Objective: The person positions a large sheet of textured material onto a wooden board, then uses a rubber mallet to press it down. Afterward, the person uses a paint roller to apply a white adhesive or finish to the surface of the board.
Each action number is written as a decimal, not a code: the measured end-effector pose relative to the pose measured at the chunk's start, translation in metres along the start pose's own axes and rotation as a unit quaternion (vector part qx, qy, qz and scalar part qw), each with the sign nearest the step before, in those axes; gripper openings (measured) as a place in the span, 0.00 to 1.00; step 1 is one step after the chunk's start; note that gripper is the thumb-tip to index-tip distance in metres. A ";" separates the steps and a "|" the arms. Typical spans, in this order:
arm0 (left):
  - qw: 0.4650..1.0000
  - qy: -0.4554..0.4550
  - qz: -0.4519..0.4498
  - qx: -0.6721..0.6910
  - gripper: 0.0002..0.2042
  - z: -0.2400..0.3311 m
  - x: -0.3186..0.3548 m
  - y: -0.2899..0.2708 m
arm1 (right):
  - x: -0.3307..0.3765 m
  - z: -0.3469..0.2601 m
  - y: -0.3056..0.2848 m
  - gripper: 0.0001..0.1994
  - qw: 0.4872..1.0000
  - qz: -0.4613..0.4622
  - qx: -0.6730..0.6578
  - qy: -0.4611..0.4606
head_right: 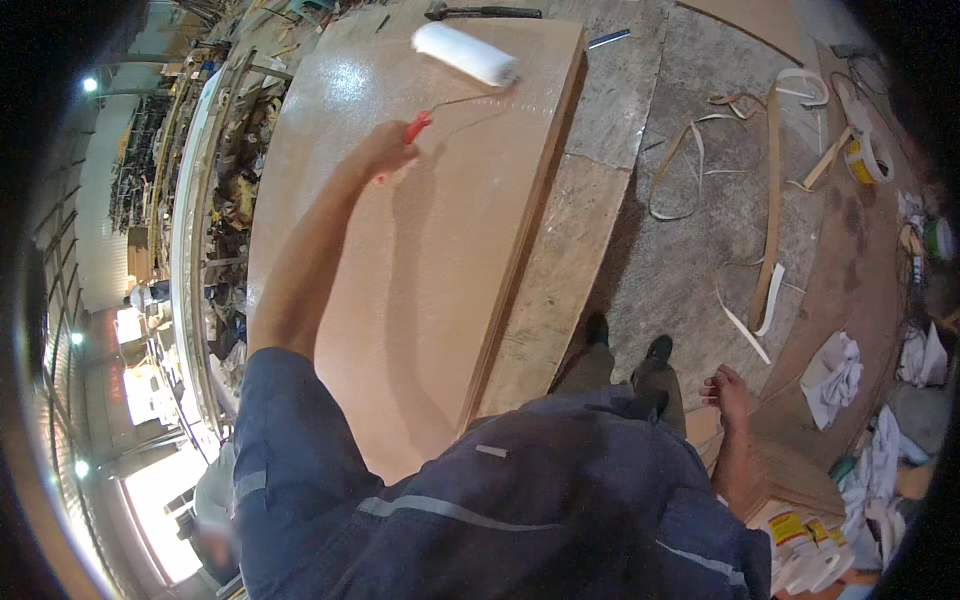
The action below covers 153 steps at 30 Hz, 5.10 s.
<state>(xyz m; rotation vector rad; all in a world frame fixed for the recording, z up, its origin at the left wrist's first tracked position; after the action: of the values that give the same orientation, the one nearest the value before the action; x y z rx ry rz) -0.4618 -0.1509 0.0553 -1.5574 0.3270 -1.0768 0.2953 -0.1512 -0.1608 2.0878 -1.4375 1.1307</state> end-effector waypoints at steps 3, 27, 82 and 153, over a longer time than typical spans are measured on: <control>0.999 0.038 0.016 0.008 0.14 0.082 0.005 0.012 | -0.016 -0.002 -0.007 0.24 1.000 0.001 0.002 0.008; 0.967 -0.225 0.000 0.119 0.16 0.144 0.135 0.079 | -0.199 -0.285 0.012 0.13 0.954 -0.224 0.118 -0.164; 0.668 -0.600 0.146 0.416 0.21 0.203 0.178 0.249 | -0.178 -0.656 0.370 0.15 0.705 -0.428 0.470 -0.315; 0.550 -0.647 0.402 0.344 0.11 0.229 0.205 0.270 | -0.150 -0.625 0.213 0.23 0.623 -0.366 0.555 -0.413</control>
<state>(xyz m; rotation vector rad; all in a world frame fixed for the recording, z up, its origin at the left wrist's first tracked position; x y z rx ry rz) -0.0831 -0.2338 -0.0746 -0.8719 -0.3945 0.7660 -0.1754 0.2750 0.0761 3.7999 0.4177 0.6650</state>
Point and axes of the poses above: each hand's wrist, its own x-axis away from the middle knuckle, its own y-axis out of the palm, z = x × y, the point moved 4 cm from there along -x, towards the middle knuckle, and after that the axes turned 9 degrees about -y, right-handed, at the moved point
